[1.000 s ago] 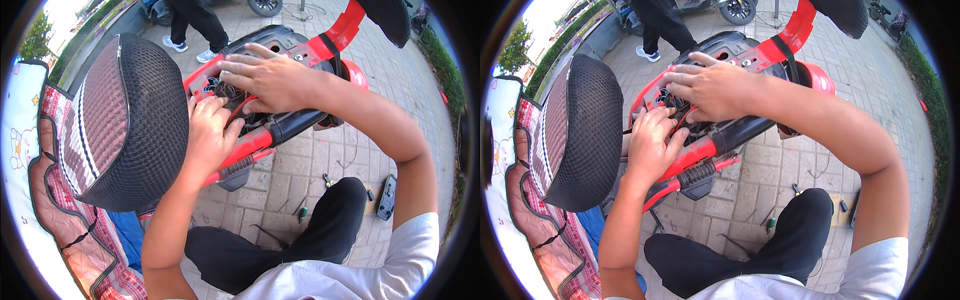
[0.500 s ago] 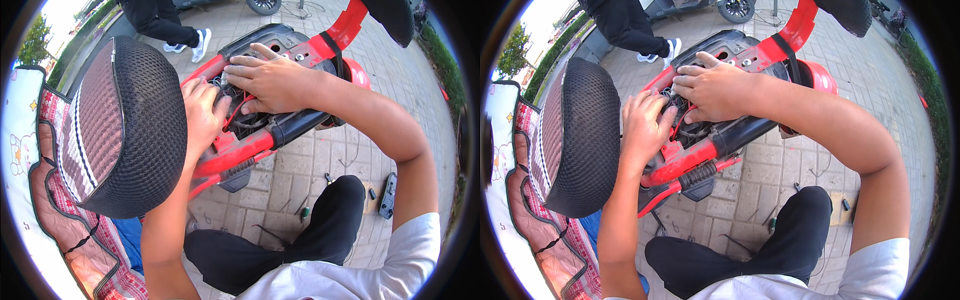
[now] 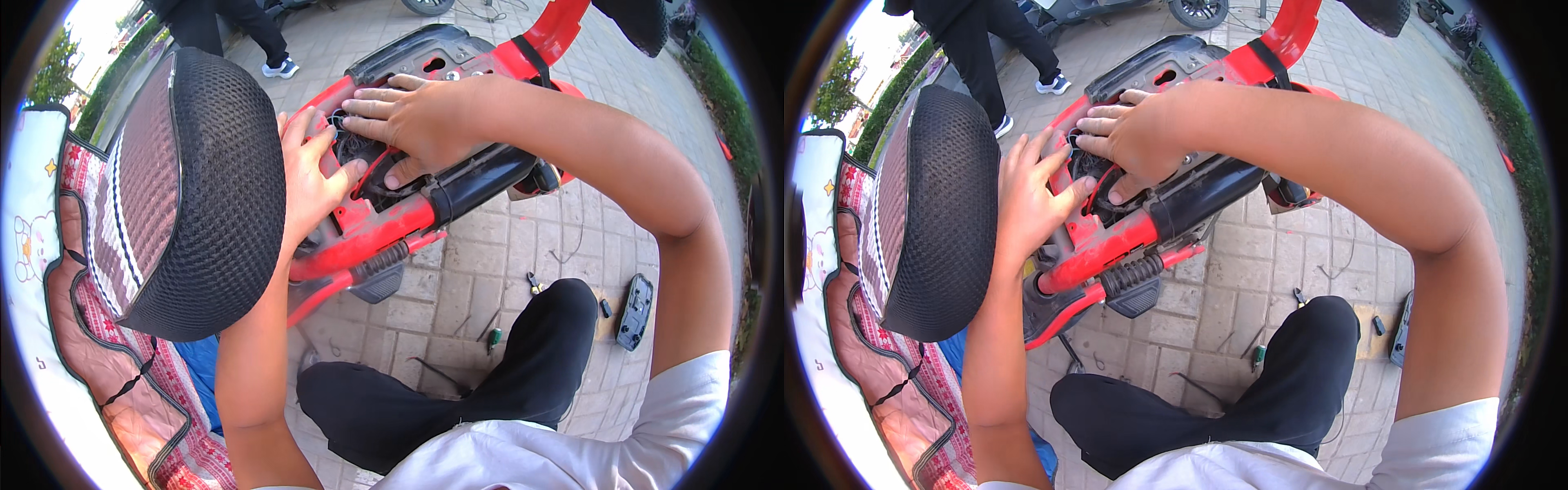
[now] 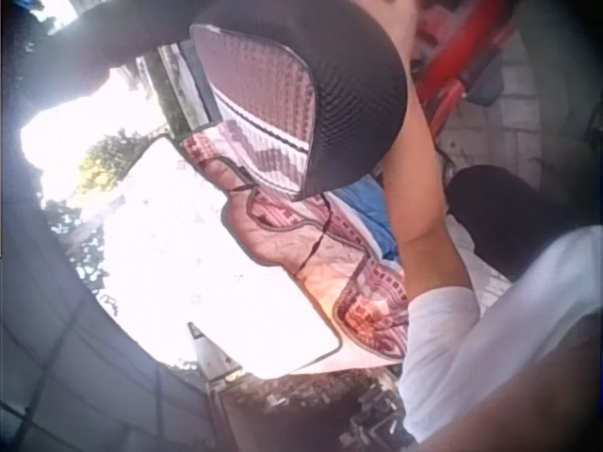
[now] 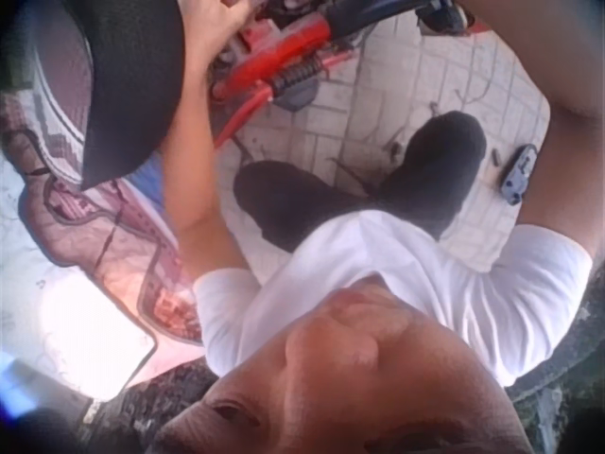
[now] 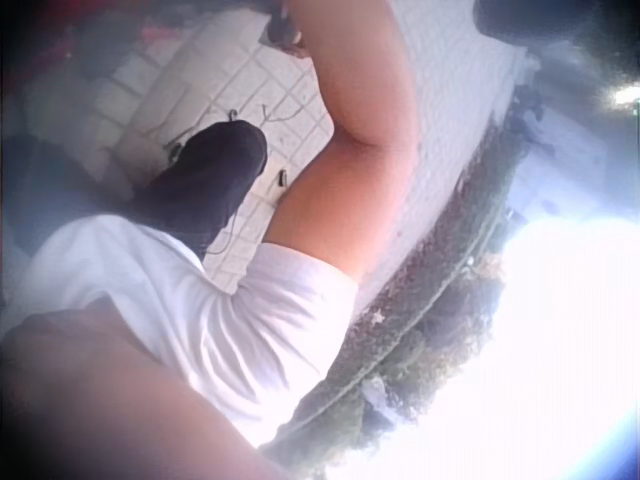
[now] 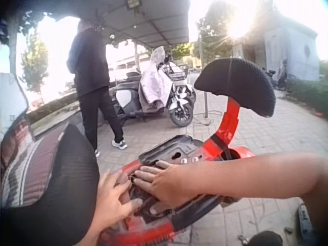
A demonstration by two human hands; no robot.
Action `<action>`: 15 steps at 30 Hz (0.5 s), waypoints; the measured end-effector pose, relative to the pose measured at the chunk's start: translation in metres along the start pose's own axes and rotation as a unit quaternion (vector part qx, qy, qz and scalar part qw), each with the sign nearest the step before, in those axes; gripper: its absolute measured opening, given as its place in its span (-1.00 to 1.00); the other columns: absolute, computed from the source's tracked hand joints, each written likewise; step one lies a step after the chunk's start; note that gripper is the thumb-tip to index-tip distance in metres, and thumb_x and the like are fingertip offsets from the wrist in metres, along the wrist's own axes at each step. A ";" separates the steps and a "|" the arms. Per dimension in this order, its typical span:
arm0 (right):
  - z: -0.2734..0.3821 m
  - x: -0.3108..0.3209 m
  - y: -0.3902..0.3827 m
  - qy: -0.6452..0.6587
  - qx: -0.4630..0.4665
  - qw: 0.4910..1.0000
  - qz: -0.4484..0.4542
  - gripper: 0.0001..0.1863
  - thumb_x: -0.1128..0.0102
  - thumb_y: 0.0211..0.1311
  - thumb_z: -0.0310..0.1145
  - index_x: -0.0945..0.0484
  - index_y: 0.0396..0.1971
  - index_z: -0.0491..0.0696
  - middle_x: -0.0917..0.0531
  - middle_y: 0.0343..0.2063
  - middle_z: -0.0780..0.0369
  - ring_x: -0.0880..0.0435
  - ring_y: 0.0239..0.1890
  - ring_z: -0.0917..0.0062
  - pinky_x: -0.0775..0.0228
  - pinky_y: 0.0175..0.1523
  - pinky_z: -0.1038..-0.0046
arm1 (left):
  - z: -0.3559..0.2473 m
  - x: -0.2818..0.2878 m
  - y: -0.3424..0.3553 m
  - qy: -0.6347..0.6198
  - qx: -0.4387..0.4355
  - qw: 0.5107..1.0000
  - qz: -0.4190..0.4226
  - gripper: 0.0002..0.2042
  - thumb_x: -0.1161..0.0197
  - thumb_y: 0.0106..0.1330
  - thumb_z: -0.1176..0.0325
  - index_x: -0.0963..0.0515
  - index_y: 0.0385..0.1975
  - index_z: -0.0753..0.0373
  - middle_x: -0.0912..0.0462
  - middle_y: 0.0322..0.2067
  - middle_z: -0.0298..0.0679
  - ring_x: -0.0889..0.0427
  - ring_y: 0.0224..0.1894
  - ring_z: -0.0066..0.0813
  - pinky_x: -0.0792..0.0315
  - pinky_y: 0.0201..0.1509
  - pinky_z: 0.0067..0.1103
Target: The person sits on the ground and uses a screwdriver to remove and reattach screws on the red scooter's body panels. They also handle and connect wires under the seat area.
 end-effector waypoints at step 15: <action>-0.007 0.004 0.009 -0.059 -0.061 0.996 0.003 -0.31 0.10 0.50 -0.01 -0.09 0.48 -0.06 -0.14 0.50 0.15 -0.04 0.55 0.34 0.14 0.53 -0.01 | 0.014 -0.010 -0.021 -0.163 0.058 0.983 -0.069 -0.40 -0.34 0.26 0.02 -0.55 0.15 0.40 -0.44 0.27 0.14 -0.30 0.40 0.08 -0.16 0.46 -0.25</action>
Point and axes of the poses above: each hand's wrist, its own y-axis towards the middle knuckle, its own x-axis out of the back of the hand, z = x × y, the point moved 10 cm from there along y, towards the middle knuckle
